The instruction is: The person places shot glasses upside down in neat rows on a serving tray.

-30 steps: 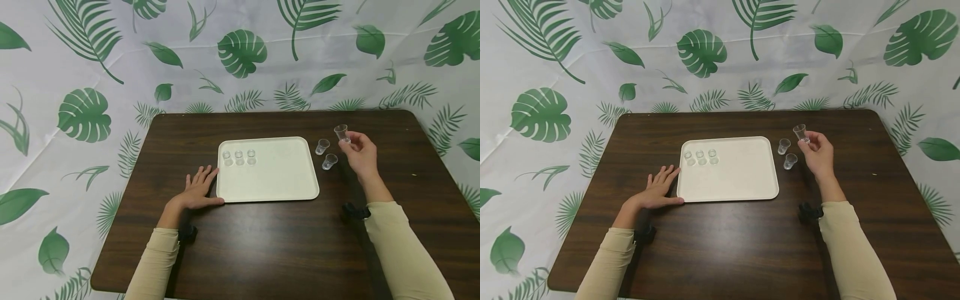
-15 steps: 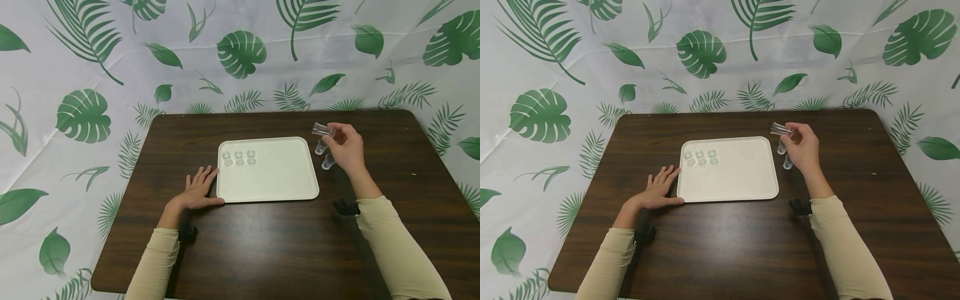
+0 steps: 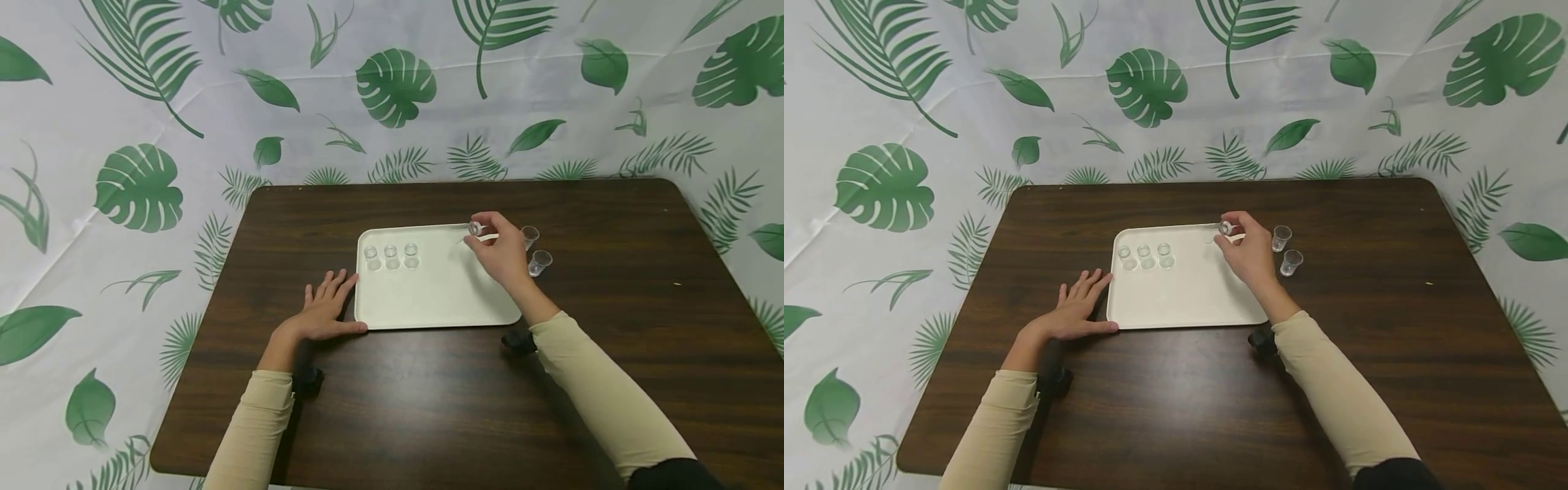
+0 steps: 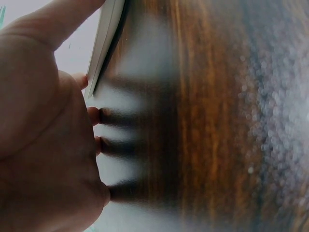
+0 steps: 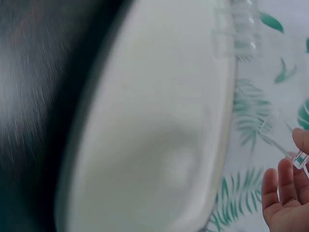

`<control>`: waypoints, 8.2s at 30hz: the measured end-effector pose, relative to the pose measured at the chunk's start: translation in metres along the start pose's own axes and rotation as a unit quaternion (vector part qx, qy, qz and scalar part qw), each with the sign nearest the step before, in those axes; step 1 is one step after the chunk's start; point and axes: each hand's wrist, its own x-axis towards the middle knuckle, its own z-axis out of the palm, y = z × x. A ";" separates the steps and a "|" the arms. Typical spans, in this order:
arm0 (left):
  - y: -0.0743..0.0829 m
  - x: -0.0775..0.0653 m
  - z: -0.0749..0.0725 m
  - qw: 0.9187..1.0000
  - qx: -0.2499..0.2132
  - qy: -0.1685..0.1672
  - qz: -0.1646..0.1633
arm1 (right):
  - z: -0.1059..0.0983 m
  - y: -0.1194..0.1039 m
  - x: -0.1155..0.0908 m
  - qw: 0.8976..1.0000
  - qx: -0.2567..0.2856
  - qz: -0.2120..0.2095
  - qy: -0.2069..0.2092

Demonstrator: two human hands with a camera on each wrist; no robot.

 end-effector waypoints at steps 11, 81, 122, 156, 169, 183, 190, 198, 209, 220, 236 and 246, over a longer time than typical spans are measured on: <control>-0.001 0.002 0.001 1.000 0.006 0.004 0.002 | 0.039 0.009 -0.003 0.999 -0.009 -0.028 -0.030; 0.003 0.000 0.002 1.000 -0.007 0.007 -0.002 | 0.009 -0.005 -0.046 0.995 0.049 -0.017 0.087; -0.002 0.001 0.004 1.000 -0.001 0.006 0.001 | -0.075 0.090 -0.061 0.985 -0.033 0.163 0.037; 0.002 0.000 -0.001 1.000 -0.009 0.005 0.000 | -0.075 0.089 -0.058 0.985 -0.019 0.163 0.047; 0.002 -0.001 -0.001 1.000 -0.010 0.006 0.001 | -0.080 0.091 -0.060 0.979 0.055 0.183 0.067; 0.002 0.000 -0.001 1.000 -0.008 0.004 0.001 | -0.085 0.080 -0.058 0.945 0.203 0.228 0.115; 0.001 0.000 0.000 1.000 -0.007 0.003 0.000 | -0.086 0.069 -0.053 0.938 0.257 0.210 0.100; 0.000 0.001 0.000 1.000 -0.005 0.004 0.000 | -0.081 0.039 -0.039 0.966 0.175 0.148 0.115; 0.001 0.001 0.001 1.000 -0.004 0.009 0.002 | -0.061 0.022 -0.017 0.998 0.009 0.024 0.050; 0.000 0.000 0.001 1.000 -0.008 0.008 0.003 | -0.031 0.016 -0.006 0.995 -0.092 0.019 -0.024; 0.000 0.000 0.001 1.000 -0.005 0.010 0.002 | 0.007 0.012 0.002 0.984 -0.144 0.010 -0.106; -0.001 0.000 0.002 1.000 -0.007 0.013 0.003 | 0.019 0.011 0.003 0.974 -0.173 -0.022 -0.142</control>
